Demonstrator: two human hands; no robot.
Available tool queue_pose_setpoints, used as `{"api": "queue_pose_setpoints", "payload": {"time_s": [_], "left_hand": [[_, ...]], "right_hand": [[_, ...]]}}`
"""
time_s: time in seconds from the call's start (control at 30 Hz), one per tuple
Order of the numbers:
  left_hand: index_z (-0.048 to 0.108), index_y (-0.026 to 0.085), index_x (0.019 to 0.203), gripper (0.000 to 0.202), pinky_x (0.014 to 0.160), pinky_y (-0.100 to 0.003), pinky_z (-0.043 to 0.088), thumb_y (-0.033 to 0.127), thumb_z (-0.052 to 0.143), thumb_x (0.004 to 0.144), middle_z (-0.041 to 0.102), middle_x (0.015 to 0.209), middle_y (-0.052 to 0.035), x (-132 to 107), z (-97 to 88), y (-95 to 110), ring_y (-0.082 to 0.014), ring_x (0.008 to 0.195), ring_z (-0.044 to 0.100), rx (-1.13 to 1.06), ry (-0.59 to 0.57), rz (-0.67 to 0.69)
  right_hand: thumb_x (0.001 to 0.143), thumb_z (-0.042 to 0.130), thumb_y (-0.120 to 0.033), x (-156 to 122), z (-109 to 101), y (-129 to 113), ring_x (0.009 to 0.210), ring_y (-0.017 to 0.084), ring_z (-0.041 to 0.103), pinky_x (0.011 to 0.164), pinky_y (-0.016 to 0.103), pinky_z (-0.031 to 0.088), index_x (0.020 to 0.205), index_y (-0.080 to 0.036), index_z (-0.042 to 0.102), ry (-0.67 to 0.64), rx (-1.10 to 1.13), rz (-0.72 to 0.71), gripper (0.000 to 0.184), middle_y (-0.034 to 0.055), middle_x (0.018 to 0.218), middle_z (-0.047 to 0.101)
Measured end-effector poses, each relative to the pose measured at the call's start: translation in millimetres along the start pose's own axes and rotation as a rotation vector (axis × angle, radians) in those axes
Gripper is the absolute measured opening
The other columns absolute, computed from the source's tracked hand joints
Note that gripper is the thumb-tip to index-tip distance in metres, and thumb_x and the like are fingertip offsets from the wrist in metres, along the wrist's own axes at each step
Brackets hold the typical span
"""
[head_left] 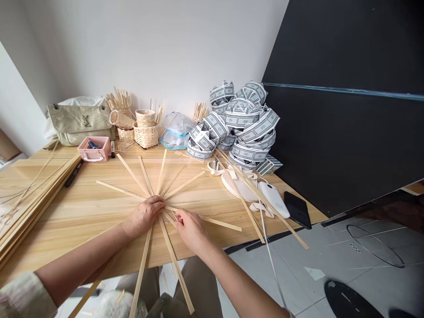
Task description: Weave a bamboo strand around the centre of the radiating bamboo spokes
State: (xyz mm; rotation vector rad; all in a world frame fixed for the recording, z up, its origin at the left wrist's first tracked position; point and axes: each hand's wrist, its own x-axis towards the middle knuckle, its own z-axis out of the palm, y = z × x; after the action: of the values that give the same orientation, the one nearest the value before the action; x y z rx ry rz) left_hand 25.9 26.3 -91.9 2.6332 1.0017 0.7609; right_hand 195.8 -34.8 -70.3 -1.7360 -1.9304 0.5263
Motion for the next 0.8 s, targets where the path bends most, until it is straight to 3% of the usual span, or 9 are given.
{"api": "queue_pose_setpoints", "payload": {"time_s": [0.2,0.43,0.8], "left_hand": [[0.053,0.017,0.089,0.022,0.08,-0.027,0.044,0.016,0.031,0.086,0.054,0.093,-0.0053,0,-3.6,6,-0.0149,0.087,0.052,0.001,-0.009,-0.025],[0.052,0.016,0.085,0.024,0.077,-0.026,0.043,0.007,0.03,0.081,0.052,0.092,-0.0064,2,-9.2,13,-0.0156,0.086,0.05,-0.003,-0.037,-0.02],[0.059,0.018,0.091,0.032,0.078,-0.028,0.043,0.008,0.033,0.077,0.052,0.09,-0.0042,3,-12.4,14,-0.0156,0.085,0.049,-0.036,-0.055,-0.01]], "right_hand": [[0.066,0.05,-0.011,5,5,-4,0.052,0.009,0.04,0.05,0.02,0.029,0.068,-0.02,0.053,0.06,0.016,0.005,0.009,-0.0029,0.058,0.049],[0.065,0.052,-0.014,13,-7,-16,0.047,0.008,0.036,0.045,0.02,0.021,0.058,-0.019,0.051,-0.069,0.021,0.151,0.009,-0.0041,0.05,0.046],[0.066,0.048,-0.012,9,9,-26,0.053,0.009,0.04,0.05,0.021,0.024,0.061,-0.019,0.05,-0.066,0.041,0.063,0.009,-0.0029,0.056,0.049]]}}
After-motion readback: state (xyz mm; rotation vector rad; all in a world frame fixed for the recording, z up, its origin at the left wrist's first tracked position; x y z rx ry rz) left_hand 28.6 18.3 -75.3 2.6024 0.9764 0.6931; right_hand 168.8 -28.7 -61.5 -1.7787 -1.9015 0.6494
